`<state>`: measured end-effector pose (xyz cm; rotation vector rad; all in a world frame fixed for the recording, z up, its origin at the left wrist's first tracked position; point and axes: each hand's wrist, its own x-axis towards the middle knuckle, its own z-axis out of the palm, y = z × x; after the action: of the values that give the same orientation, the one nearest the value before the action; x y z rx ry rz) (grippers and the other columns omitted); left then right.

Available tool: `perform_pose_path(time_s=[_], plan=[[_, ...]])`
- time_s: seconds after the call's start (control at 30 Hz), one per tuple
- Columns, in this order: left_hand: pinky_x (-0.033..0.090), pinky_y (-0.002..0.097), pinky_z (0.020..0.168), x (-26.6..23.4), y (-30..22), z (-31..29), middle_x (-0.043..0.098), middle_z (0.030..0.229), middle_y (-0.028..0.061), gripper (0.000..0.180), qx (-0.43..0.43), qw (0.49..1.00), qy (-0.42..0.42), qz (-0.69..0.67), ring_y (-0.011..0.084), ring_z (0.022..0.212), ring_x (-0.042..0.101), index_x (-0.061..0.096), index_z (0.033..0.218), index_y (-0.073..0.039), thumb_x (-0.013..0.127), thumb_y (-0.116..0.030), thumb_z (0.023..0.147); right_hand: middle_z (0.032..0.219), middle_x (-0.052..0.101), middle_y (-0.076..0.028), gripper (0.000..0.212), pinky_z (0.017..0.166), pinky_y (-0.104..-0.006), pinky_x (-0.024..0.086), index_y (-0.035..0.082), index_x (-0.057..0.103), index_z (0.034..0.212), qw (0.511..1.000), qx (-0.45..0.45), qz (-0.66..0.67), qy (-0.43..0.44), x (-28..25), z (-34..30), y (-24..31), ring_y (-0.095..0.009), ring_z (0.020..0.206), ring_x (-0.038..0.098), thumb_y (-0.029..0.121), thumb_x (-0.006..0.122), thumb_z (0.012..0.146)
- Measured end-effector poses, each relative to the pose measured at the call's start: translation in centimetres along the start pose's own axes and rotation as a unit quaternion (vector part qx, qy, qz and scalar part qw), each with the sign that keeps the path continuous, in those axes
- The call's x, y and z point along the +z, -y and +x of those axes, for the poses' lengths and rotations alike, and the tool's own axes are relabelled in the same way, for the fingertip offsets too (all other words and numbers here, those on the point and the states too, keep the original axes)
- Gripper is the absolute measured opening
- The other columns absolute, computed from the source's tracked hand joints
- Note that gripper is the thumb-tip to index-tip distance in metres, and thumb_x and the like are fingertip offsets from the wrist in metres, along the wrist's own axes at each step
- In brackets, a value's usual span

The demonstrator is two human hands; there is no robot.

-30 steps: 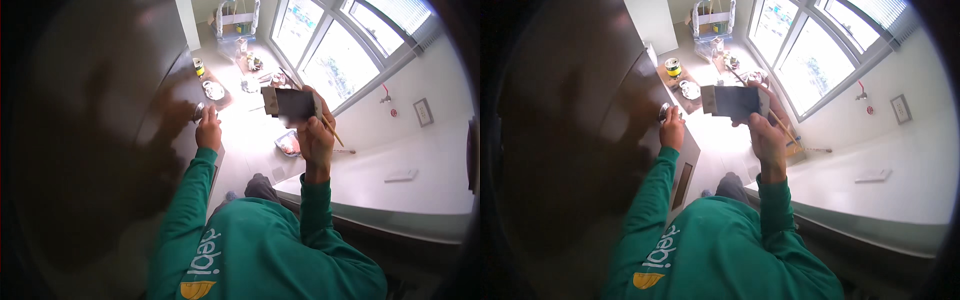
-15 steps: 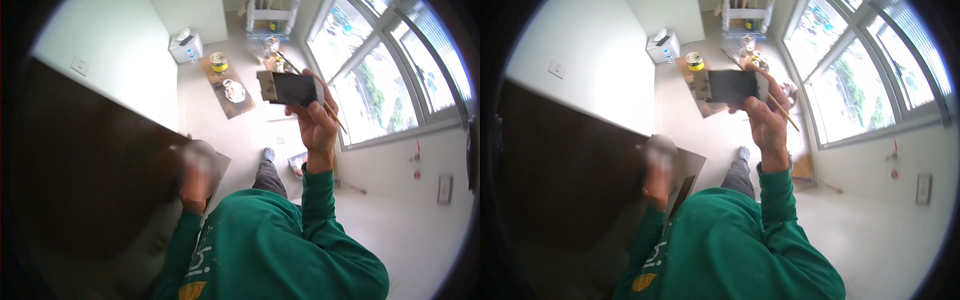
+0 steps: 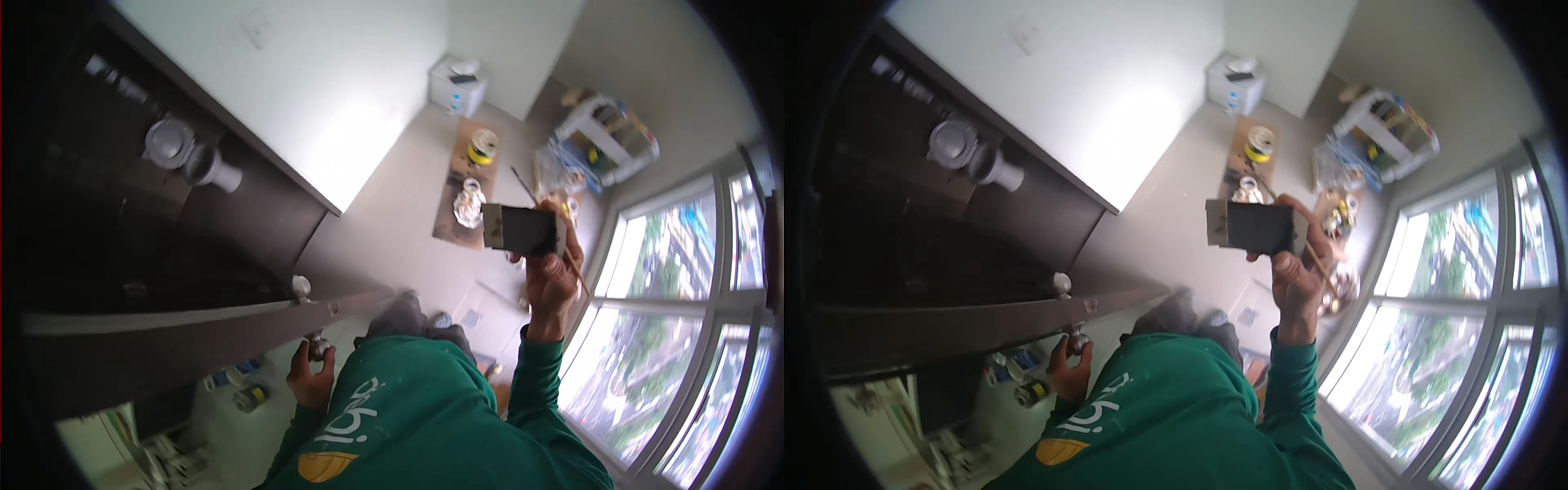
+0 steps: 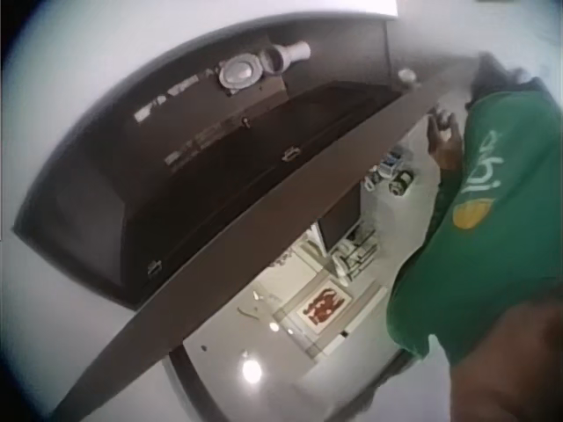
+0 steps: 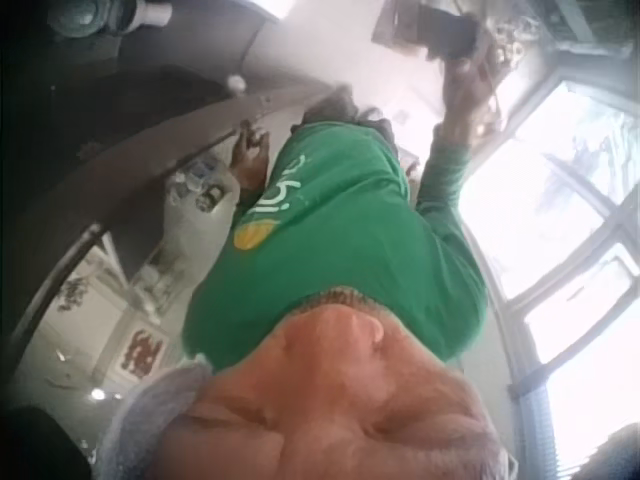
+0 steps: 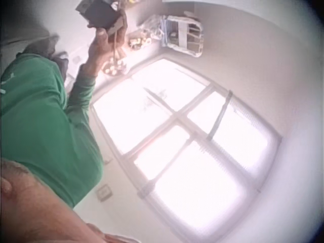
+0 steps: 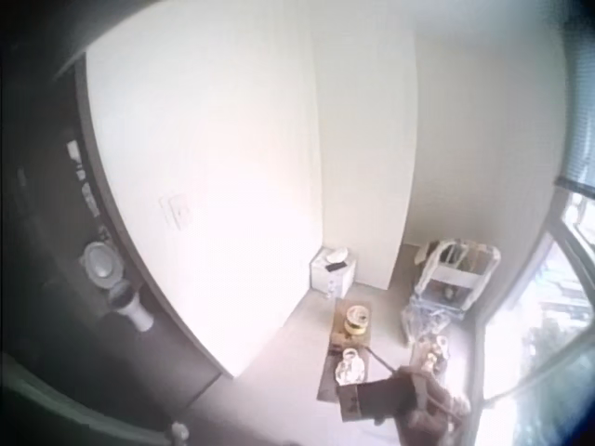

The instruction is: The person sits on the floor and prepares painting tools, including a brush and a small container of dark paint. They then paint the edges and frames of two different doors, applying the paint carefully along the trim and corners.

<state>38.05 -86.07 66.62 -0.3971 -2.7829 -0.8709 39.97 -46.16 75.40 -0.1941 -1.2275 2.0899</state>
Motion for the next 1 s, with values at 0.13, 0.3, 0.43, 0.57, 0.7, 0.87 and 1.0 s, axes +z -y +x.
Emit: perform_pose_path(time_s=[0.13, 0.3, 0.43, 0.57, 0.7, 0.87, 1.0], plan=[[0.056, 0.0362, 0.062, 2.0, -0.6, -1.8, 0.07, 0.085, 0.0179, 0.046, -0.193, 0.979, 0.023, 0.069, 0.0345, 0.072, 0.07, 0.067, 0.104, -0.004, 0.082, -0.032, 0.071, 0.11, 0.063, -0.017, 0.083, 0.065, -0.0347, 0.059, -0.009, 0.048, 0.132, 0.994, 0.075, 0.029, 0.075, 2.1, 6.1, -3.2, -0.026, 0.087, 0.067, 0.028, 0.088, 0.069], [0.053, 0.044, 0.083, 2.8, -1.8, -3.7, 0.07, 0.101, 0.0164, 0.047, -0.249, 0.959, 0.053, 0.124, 0.0347, 0.092, 0.068, 0.068, 0.108, -0.008, 0.079, -0.037, 0.072, 0.108, 0.064, -0.017, 0.083, 0.063, -0.0344, 0.057, -0.008, 0.051, 0.13, 0.973, 0.151, 0.032, 0.174, 5.7, 12.4, -6.6, -0.025, 0.083, 0.068, 0.029, 0.089, 0.067], [0.043, 0.0432, 0.102, 3.3, -3.9, -3.4, 0.06, 0.126, 0.0169, 0.045, -0.229, 0.947, 0.108, 0.196, 0.0341, 0.115, 0.058, 0.062, 0.122, -0.008, 0.064, -0.035, 0.086, 0.108, 0.064, -0.016, 0.082, 0.065, -0.0338, 0.057, -0.009, 0.05, 0.13, 0.95, 0.185, 0.032, 0.248, 8.4, 16.1, -8.7, -0.025, 0.081, 0.068, 0.028, 0.088, 0.068], [0.038, 0.0478, 0.108, 5.3, -3.3, -4.2, 0.057, 0.132, 0.0154, 0.05, -0.296, 0.952, 0.0, 0.073, 0.0343, 0.121, 0.054, 0.058, 0.127, -0.006, 0.061, -0.038, 0.089, 0.107, 0.065, -0.016, 0.077, 0.069, -0.0342, 0.058, -0.008, 0.05, 0.131, 0.919, 0.239, 0.047, 0.311, 10.3, 18.1, -10.8, -0.023, 0.084, 0.067, 0.023, 0.084, 0.069], [0.035, 0.0504, 0.11, 4.2, -4.6, -3.0, 0.054, 0.136, 0.0147, 0.055, -0.346, 0.934, 0.014, 0.09, 0.0343, 0.126, 0.05, 0.053, 0.132, -0.006, 0.058, -0.041, 0.09, 0.105, 0.065, -0.015, 0.073, 0.071, -0.0344, 0.057, -0.006, 0.052, 0.13, 0.887, 0.288, 0.062, 0.357, 12.7, 20.1, -12.0, -0.022, 0.085, 0.066, 0.022, 0.083, 0.07], [0.032, 0.0538, 0.113, 3.7, -5.8, -2.6, 0.05, 0.142, 0.0137, 0.062, -0.468, 0.881, 0.058, 0.042, 0.0343, 0.131, 0.045, 0.048, 0.139, -0.005, 0.054, -0.046, 0.093, 0.105, 0.063, -0.015, 0.074, 0.071, -0.0346, 0.056, -0.007, 0.053, 0.128, 0.875, 0.297, 0.056, 0.379, 14.5, 26.9, -13.2, -0.024, 0.087, 0.065, 0.024, 0.081, 0.067], [0.036, 0.0412, 0.112, 9.8, 1.7, -11.7, 0.05, 0.14, 0.0156, 0.06, -0.408, 0.755, -0.248, -0.451, 0.0299, 0.128, 0.047, 0.05, 0.135, -0.003, 0.056, -0.045, 0.092, 0.104, 0.062, -0.015, 0.078, 0.07, -0.0343, 0.055, -0.008, 0.051, 0.129, 0.884, 0.293, 0.049, 0.362, 13.4, 31.4, -15.6, -0.025, 0.087, 0.064, 0.029, 0.076, 0.065]])
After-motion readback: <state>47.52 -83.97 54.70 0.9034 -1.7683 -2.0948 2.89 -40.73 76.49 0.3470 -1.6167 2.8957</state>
